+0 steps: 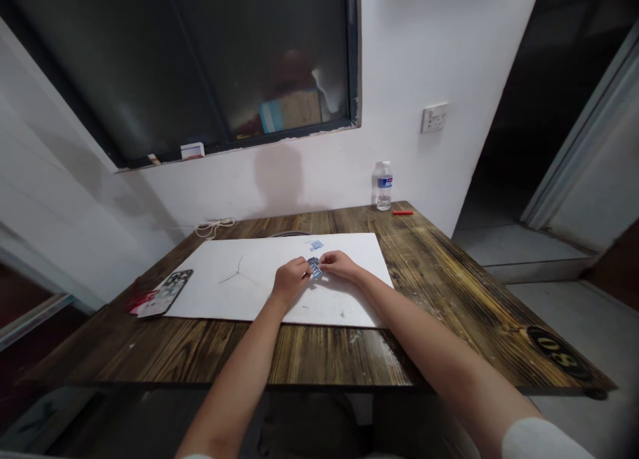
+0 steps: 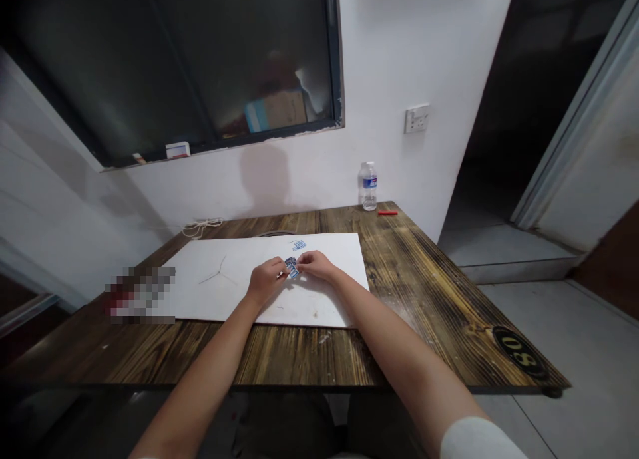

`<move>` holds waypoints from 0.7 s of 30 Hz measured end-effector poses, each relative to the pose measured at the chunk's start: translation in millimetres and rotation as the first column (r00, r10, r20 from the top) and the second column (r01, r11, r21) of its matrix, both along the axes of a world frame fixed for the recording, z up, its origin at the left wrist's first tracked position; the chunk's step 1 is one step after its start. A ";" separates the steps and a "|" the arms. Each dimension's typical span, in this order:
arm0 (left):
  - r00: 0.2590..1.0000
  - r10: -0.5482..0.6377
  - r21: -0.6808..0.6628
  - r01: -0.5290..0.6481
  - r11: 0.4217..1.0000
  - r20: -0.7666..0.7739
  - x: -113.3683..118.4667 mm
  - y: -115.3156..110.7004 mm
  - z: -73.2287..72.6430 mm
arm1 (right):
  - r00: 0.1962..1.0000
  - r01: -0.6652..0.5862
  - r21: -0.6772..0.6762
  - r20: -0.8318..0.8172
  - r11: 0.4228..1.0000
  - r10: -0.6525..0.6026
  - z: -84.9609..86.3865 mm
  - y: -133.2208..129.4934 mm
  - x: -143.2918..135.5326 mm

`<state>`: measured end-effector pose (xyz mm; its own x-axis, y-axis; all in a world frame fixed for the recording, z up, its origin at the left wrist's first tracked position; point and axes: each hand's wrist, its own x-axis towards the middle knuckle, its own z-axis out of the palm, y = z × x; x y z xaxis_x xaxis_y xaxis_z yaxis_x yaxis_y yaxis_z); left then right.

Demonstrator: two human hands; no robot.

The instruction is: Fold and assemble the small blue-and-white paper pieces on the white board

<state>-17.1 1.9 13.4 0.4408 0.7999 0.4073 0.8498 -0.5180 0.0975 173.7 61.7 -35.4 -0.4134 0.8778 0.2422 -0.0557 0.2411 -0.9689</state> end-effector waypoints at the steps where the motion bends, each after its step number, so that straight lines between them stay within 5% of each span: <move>1: 1.000 0.001 -0.002 -0.001 1.000 -0.021 -0.5 0.3 0.4 | 1.000 0.003 -0.002 0.001 1.000 -0.003 -0.3 0.1 0.0; 14: 0.982 -0.012 0.023 0.016 1.000 -0.187 -3.3 2.4 0.6 | 1.000 -0.017 -0.028 -0.012 0.999 0.017 0.4 -1.7 -0.3; 21: 1.000 -0.016 -0.016 0.016 1.000 -0.006 -1.6 1.0 0.4 | 1.000 0.017 -0.007 0.014 1.000 -0.017 0.2 -1.0 0.4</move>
